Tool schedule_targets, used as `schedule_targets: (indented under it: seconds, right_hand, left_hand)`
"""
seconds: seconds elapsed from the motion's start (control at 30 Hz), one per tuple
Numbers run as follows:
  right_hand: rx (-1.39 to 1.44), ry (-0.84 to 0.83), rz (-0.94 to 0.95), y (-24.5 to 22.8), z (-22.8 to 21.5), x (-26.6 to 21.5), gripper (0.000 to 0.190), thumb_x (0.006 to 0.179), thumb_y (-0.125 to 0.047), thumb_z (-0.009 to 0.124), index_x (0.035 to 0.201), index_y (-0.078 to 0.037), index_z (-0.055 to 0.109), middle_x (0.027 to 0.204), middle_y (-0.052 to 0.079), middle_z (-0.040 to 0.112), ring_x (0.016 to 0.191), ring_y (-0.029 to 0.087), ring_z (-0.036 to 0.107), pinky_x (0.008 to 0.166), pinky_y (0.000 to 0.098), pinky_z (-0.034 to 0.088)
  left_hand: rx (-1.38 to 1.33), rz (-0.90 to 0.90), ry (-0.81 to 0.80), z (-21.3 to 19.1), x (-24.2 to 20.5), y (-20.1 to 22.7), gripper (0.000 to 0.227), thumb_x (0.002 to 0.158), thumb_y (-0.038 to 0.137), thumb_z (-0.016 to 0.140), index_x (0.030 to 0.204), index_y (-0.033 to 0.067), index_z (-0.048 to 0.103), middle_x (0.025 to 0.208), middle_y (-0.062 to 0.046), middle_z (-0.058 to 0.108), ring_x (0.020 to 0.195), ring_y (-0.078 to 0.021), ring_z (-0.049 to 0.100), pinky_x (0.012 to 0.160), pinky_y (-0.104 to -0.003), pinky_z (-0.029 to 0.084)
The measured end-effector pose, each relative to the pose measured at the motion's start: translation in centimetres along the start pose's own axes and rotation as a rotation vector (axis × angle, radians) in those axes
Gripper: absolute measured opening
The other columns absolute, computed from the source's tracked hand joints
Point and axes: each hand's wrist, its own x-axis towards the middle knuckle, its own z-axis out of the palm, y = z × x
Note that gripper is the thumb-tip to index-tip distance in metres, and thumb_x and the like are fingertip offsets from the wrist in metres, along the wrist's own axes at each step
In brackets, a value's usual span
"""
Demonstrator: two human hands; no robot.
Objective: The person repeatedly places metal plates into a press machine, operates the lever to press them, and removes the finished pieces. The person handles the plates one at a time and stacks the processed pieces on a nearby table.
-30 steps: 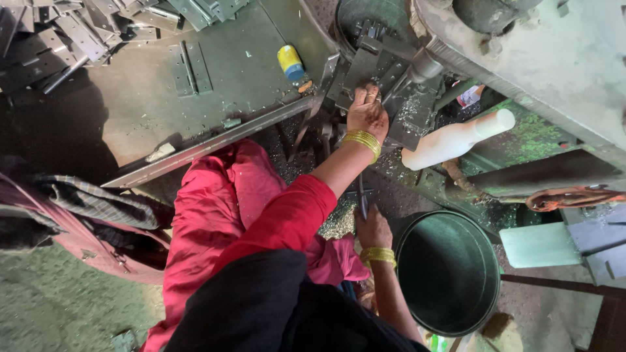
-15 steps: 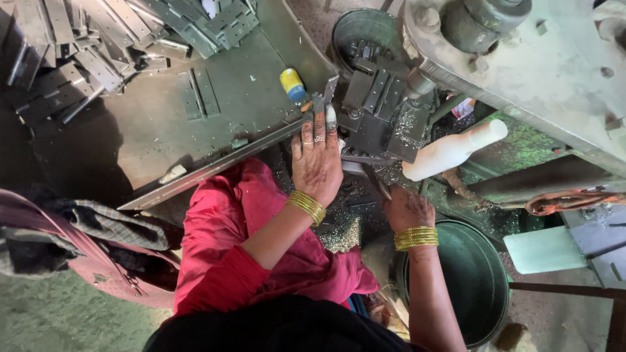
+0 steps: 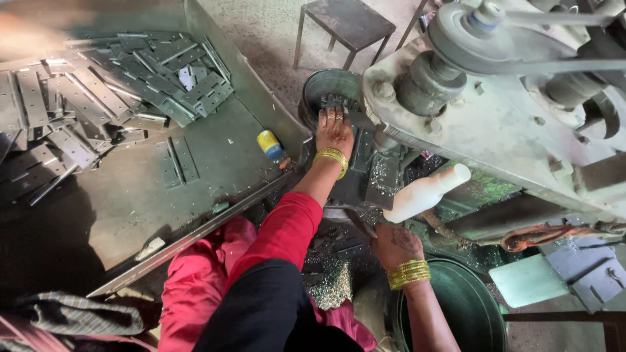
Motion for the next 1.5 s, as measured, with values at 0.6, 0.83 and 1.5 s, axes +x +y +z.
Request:
schedule_targets:
  seconds: [0.6,0.83,1.5]
  right_hand:
    - [0.051,-0.227,0.202,-2.2,-3.7,0.7,0.035,0.087,-0.035,0.068,0.119,-0.022,0.065,0.084,0.011,0.075,0.077,0.036,0.072,0.068,0.0506,0.056]
    - [0.017,-0.175,0.184,-3.5,-5.4,1.2,0.033,0.088,-0.036,0.068,0.113,-0.015,0.066,0.084,0.013,0.074,0.077,0.034,0.073,0.071,0.0489,0.057]
    - [1.691,-0.174,0.098,-8.7,1.1,-1.3,0.019,0.091,-0.012,0.078,0.103,0.002,0.076,0.087,0.001,0.074,0.073,0.006,0.06,0.065,0.0261,0.05]
  left_hand:
    - [-0.683,-0.33,-0.276,5.2,12.0,-1.1,0.05,0.085,0.037,0.069,0.128,0.0136,0.058,0.137,-0.015,0.061,0.129,-0.0416,0.054,0.107,-0.054,0.04]
    - [-0.815,-0.201,0.484,-6.0,9.0,-1.4,0.062,0.079,0.007,0.074,0.138,0.0008,0.055,0.121,-0.028,0.066,0.112,-0.0453,0.063,0.093,-0.048,0.052]
    - [-1.624,-0.278,-0.295,-16.2,-24.0,-7.0,0.029,0.094,0.006,0.082,0.119,-0.0067,0.076,0.102,-0.004,0.075,0.091,-0.0099,0.066,0.083,-0.027,0.056]
